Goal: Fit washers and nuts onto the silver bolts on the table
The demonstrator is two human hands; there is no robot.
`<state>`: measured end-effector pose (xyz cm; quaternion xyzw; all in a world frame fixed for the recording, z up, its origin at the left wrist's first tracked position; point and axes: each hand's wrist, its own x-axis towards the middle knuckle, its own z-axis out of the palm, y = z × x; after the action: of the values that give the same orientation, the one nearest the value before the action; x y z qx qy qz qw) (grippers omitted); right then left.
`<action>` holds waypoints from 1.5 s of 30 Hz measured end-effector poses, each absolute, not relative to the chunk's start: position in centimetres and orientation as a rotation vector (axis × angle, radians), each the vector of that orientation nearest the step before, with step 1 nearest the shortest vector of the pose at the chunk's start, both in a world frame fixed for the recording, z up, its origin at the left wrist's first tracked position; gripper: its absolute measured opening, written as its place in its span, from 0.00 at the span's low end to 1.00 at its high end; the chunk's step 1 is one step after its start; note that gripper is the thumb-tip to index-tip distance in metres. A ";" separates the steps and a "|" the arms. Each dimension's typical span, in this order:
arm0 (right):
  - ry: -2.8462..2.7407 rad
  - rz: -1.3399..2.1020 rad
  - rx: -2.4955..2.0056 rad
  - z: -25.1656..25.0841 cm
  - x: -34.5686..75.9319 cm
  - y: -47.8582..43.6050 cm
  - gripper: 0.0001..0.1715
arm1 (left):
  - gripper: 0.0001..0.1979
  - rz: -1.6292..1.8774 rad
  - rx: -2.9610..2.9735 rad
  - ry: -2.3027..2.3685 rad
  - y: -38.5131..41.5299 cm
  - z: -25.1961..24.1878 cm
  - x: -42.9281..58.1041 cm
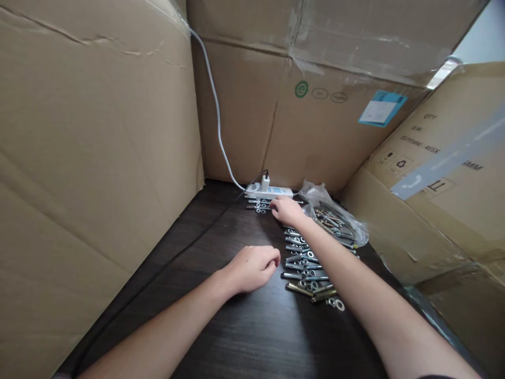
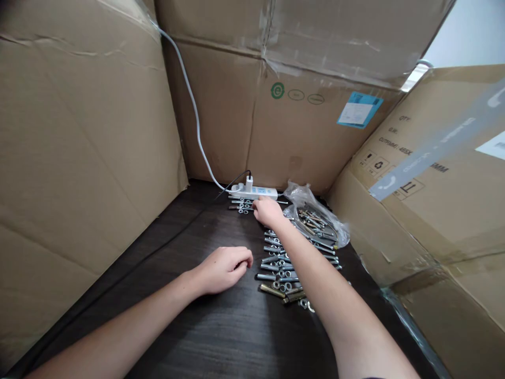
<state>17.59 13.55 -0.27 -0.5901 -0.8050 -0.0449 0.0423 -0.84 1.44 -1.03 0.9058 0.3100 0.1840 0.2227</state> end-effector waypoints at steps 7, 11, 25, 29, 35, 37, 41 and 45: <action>-2.518 -0.159 -1.800 -0.8 16.9 14.0 0.13 | 0.09 0.494 2.513 0.853 1.4 -1.0 -0.9; -2.537 -0.153 -1.776 -0.8 16.3 14.2 0.14 | 0.08 0.478 2.510 0.848 1.3 -1.3 -0.9; -2.334 0.116 -1.567 -1.3 14.9 14.1 0.10 | 0.08 0.496 2.521 0.989 1.6 -1.3 -1.0; -2.169 0.251 -1.501 -1.7 16.0 12.4 0.09 | 0.08 0.626 2.408 1.178 1.8 -1.0 -1.1; -1.889 0.505 -1.429 -0.8 17.6 7.2 0.15 | 0.10 0.890 2.185 1.262 2.1 -1.2 -1.1; -1.641 0.783 -1.328 -0.4 17.6 4.8 0.15 | 0.10 0.929 2.138 1.260 2.2 -1.6 -0.9; -1.372 1.148 -1.218 -0.4 17.1 1.0 0.16 | 0.15 1.011 2.093 1.185 2.2 -2.1 -0.7; -1.362 1.257 -1.162 -0.7 16.6 -0.3 0.15 | 0.26 1.124 2.046 1.040 2.3 -2.2 -0.6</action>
<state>16.63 -0.34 -0.75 -0.4720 -0.5530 0.5104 0.4592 -0.64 2.34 -2.16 0.7665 0.3895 0.4211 0.2888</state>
